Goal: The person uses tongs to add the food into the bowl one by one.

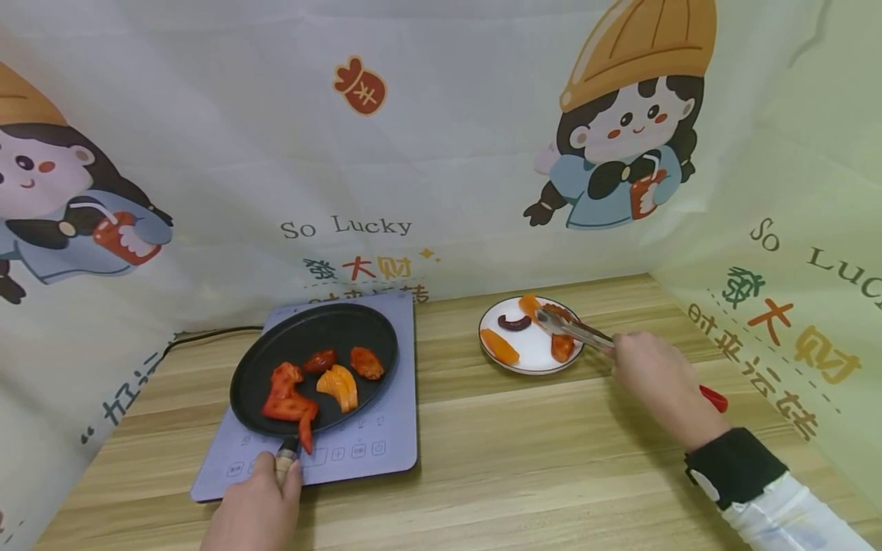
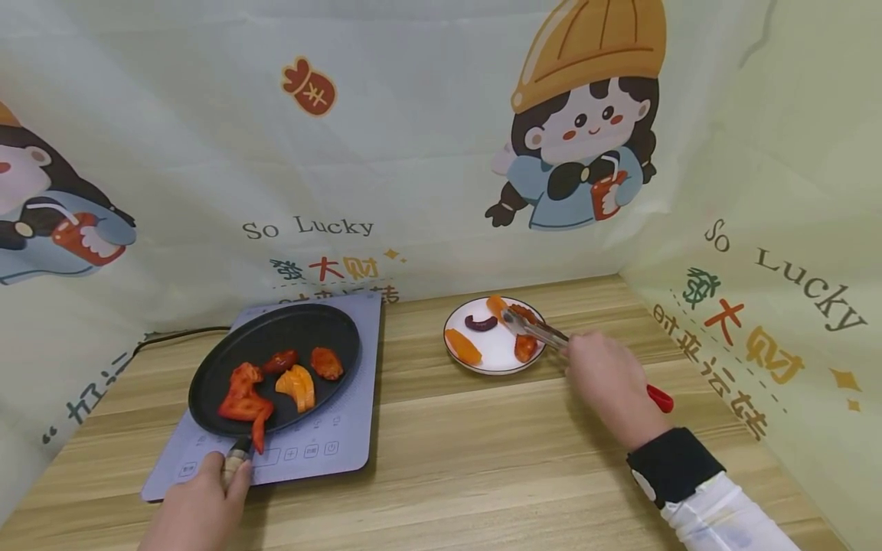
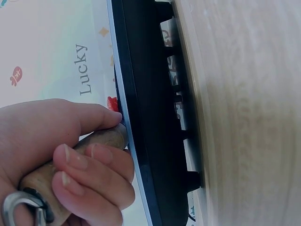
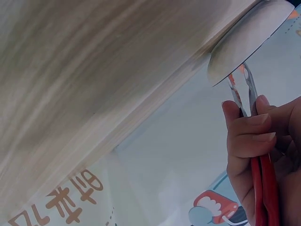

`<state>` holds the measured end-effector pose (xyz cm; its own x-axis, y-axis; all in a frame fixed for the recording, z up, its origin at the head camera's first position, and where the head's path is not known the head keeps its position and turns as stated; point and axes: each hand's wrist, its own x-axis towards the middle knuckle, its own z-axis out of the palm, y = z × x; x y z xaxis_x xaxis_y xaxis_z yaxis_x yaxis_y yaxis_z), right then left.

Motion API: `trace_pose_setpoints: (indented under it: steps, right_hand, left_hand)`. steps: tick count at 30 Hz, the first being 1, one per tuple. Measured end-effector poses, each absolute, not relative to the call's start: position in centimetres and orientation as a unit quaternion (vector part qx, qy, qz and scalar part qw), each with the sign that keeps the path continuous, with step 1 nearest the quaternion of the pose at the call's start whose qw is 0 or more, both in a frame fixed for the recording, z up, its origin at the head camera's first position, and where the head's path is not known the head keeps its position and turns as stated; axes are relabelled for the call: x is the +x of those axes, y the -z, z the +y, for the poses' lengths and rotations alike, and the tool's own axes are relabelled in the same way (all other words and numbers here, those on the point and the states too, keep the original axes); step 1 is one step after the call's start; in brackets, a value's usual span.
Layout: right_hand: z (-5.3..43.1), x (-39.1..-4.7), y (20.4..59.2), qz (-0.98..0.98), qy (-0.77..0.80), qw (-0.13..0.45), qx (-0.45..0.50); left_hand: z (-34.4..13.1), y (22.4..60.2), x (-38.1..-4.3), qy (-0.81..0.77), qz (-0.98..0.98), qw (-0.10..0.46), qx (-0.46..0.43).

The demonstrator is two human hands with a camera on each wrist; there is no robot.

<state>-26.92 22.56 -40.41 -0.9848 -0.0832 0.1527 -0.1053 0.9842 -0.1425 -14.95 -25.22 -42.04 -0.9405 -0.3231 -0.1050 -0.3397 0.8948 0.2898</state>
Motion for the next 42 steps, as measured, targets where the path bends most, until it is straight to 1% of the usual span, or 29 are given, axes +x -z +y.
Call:
trace_pose_setpoints:
  steps: [11, 23, 27, 38, 42]
  right_hand:
    - [22.4, -26.7, 40.4, -0.993, -0.081, 0.076, 0.047]
    - [20.7, -26.3, 39.0, -0.987, -0.099, 0.112, 0.063]
    - [19.5, -26.3, 38.3, -0.986, -0.088, 0.123, 0.072]
    - [14.8, -26.7, 36.6, -0.984, -0.069, 0.128, 0.100]
    - [12.7, -26.7, 36.4, -0.981, -0.063, 0.143, 0.118]
  left_hand:
    - [-25.0, 42.0, -15.0, -0.149, 0.971, 0.038, -0.184]
    - [-25.0, 42.1, -15.1, -0.152, 0.970, 0.042, -0.183]
    - [-25.0, 42.2, -15.2, -0.151, 0.970, 0.044, -0.183]
    - [-25.1, 42.2, -15.2, -0.154, 0.972, 0.036, -0.174]
    - [-25.2, 42.1, -15.1, -0.156, 0.973, 0.032, -0.169]
